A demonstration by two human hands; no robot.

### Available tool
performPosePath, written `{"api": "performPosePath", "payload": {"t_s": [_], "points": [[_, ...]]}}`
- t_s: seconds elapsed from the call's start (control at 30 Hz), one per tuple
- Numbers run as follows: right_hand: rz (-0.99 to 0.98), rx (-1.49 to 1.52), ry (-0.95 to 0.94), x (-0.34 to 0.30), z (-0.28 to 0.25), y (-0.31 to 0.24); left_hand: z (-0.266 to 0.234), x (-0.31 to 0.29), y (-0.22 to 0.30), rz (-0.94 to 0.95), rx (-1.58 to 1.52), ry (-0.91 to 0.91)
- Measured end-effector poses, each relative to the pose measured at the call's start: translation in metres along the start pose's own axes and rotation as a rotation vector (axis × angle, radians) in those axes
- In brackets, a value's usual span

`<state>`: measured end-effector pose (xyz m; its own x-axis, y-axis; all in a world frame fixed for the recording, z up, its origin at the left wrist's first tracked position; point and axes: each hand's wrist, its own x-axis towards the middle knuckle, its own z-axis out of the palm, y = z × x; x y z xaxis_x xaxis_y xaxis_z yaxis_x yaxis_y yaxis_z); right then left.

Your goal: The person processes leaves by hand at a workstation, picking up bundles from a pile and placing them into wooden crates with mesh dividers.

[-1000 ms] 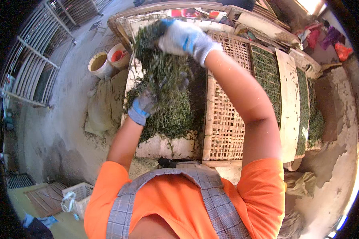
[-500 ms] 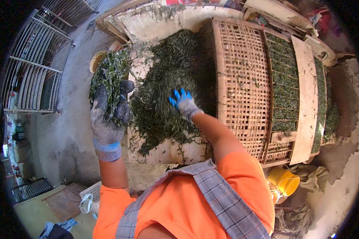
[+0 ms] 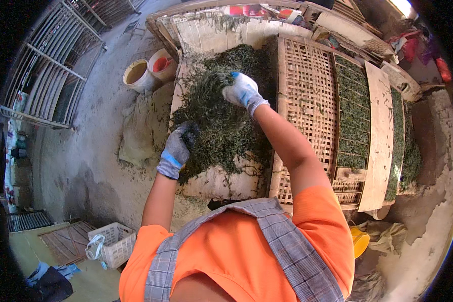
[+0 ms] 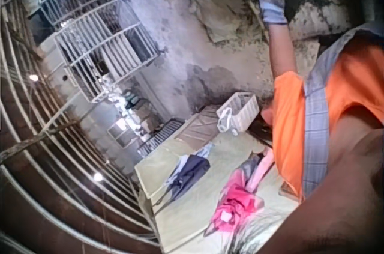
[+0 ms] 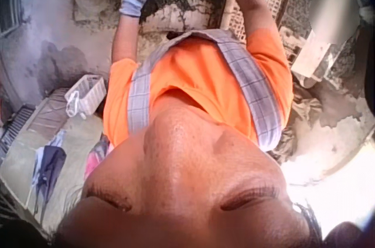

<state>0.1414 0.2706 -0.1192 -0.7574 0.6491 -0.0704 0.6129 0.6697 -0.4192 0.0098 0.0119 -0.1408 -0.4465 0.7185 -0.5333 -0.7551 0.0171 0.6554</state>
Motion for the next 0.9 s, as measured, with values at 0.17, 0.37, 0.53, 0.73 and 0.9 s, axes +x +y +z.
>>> {"api": "performPosePath", "payload": {"t_s": [0.17, 0.37, 0.53, 0.73, 0.9], "points": [[-0.160, 0.131, 0.355, -0.066, -0.120, -0.047, 0.022, -0.011, 0.044, 0.173, 0.133, -0.303], [-0.136, -0.315, 0.286, -0.119, -0.251, -0.144, 0.074, -0.032, 0.097, 0.761, 0.834, -0.576], [-0.168, -0.363, 0.168, -0.099, -0.262, -0.205, 0.061, 0.012, 0.057, 0.737, 1.267, -0.660], [-0.174, -0.340, -0.084, -0.043, -0.151, -0.139, 0.111, 0.036, -0.053, 0.471, 0.458, -0.553], [-0.325, 0.287, 0.247, -0.082, -0.007, -0.042, 0.109, 0.005, -0.048, -0.042, 0.079, -0.237]]}}
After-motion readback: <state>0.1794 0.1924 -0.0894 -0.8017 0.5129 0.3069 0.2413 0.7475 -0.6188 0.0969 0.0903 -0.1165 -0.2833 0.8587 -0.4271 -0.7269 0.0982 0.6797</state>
